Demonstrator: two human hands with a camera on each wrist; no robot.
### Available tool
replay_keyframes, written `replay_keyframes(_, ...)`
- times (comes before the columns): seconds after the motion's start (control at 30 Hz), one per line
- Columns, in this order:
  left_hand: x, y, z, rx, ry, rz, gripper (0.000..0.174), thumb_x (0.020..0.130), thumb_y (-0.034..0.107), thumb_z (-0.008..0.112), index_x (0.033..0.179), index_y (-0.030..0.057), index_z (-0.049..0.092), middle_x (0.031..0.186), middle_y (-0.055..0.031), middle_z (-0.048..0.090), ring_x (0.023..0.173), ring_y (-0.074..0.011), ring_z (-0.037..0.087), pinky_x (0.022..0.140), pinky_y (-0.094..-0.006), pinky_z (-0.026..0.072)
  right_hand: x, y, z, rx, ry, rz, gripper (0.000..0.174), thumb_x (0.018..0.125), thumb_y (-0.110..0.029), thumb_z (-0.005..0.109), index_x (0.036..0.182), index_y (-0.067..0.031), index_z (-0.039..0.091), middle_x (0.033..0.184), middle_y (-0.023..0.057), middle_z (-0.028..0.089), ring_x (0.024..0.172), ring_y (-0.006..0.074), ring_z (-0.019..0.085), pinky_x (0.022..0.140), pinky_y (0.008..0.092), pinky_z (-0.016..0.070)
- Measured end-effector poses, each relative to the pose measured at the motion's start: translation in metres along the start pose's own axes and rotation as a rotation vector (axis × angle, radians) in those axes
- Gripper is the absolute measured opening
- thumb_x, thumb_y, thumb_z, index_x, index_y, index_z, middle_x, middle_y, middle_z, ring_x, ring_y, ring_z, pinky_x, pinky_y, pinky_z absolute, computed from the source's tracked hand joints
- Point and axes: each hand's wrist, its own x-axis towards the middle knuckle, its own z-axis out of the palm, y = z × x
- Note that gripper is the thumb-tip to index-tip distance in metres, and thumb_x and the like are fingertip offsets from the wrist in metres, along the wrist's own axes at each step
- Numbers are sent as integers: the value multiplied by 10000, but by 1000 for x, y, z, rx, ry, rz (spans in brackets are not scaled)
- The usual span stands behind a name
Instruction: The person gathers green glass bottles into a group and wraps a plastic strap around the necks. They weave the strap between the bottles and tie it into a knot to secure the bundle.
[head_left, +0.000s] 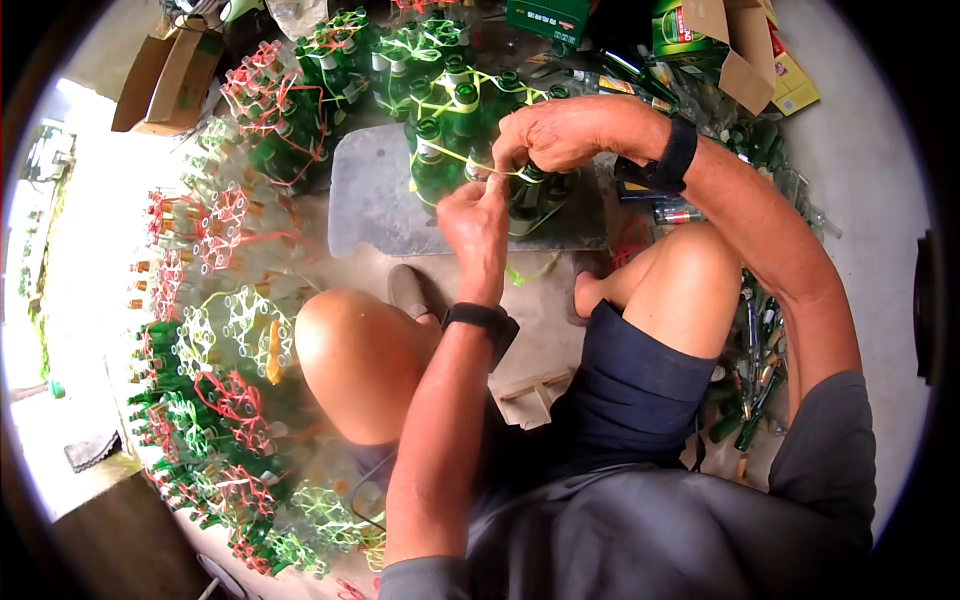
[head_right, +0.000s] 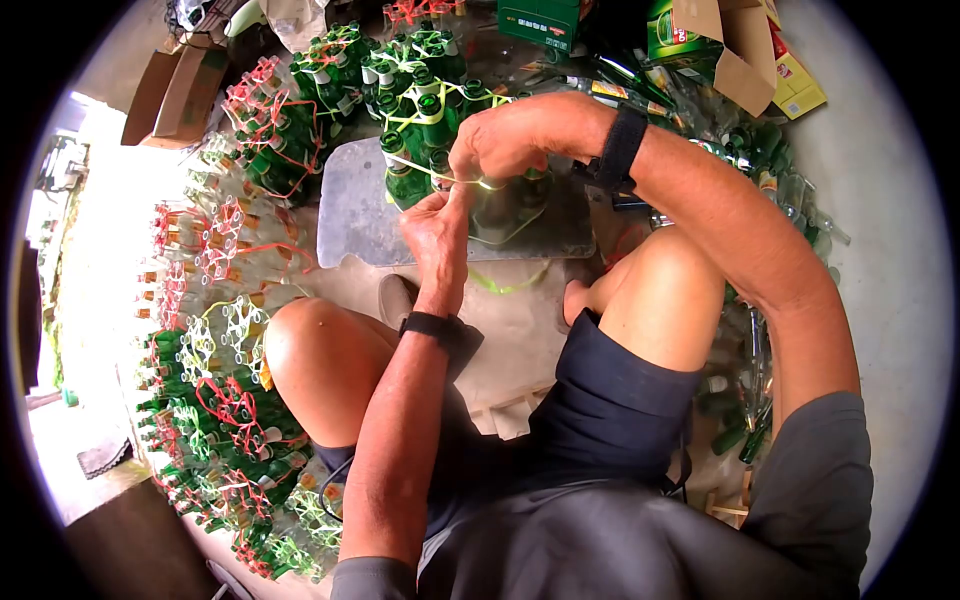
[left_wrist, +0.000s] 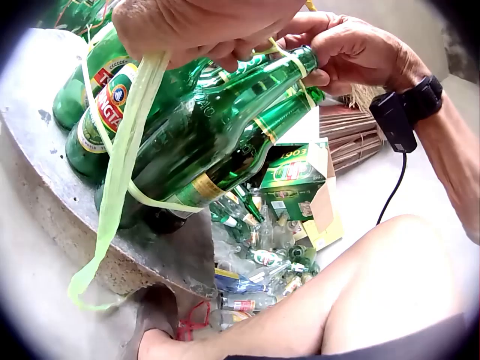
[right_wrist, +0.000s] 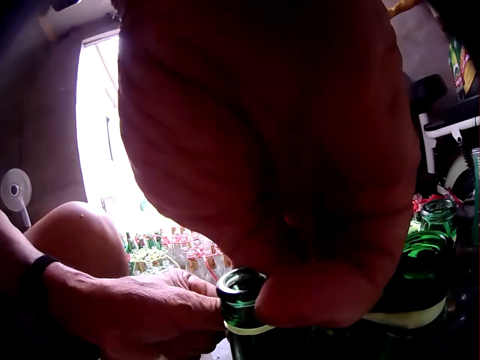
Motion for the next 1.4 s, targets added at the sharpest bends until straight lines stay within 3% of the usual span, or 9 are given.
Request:
replay_keyframes(0.27,-1,0,0,5,-30,11,421,922,325,770,674,-1,671,608,68,525,549,-36,395,497,-260,289,-25,-30,6,-550,239,-131,260,809,1,616,1042,-91,688,983,146,608,926,400,651,770,508,514)
replay_keyframes(0.33,-1,2,1,2,-32,19,436,927,324,762,648,11,645,598,70,512,544,-35,385,494,-263,281,-28,-29,9,-623,301,-172,224,817,-15,622,1020,-94,676,970,136,603,925,379,654,779,504,510)
replay_keyframes(0.4,0,3,1,55,-46,36,485,935,325,720,640,-47,619,527,-38,477,542,-122,433,519,-368,388,-33,-29,10,-698,367,-213,189,825,-31,627,998,-96,664,958,126,599,924,358,656,788,499,506)
replay_keyframes(0.47,-1,2,1,11,-68,42,469,944,324,724,632,-6,607,563,20,479,545,-77,390,507,-319,324,-40,-30,8,-750,403,-238,174,835,-39,621,997,-91,657,950,115,602,934,334,652,830,477,500)
replay_keyframes(0.6,-8,12,-1,-83,-128,45,447,963,329,720,651,30,607,625,81,491,567,-31,350,510,-262,267,-42,-25,6,-763,426,-252,156,843,-48,623,993,-85,647,936,99,601,950,316,640,885,449,486)
replay_keyframes(0.8,-11,21,-1,-105,-184,56,388,987,304,705,738,8,668,666,84,515,597,-23,378,528,-244,284,-37,-17,-18,-762,421,-208,114,792,-133,699,804,-32,649,726,172,665,781,418,680,672,513,548)
replay_keyframes(1.13,-10,18,7,-178,-207,99,318,999,267,704,942,-43,746,711,82,553,618,-9,422,540,-220,310,-43,-9,-29,-761,475,-133,161,764,-179,675,690,-45,624,608,162,600,674,403,647,585,502,484)
replay_keyframes(1.2,-8,17,6,-138,-203,133,309,1001,256,703,973,-48,748,717,81,560,622,-10,430,542,-217,313,-42,-11,-28,-709,470,-85,152,666,-167,653,689,-17,646,663,202,638,705,432,661,605,518,508)
replay_keyframes(1.4,-11,19,6,-119,-226,115,298,1008,236,689,1004,-59,739,749,70,576,650,-20,451,565,-219,346,-38,3,-30,-729,529,-101,188,771,-202,680,688,-42,628,639,167,639,669,408,657,596,504,496)
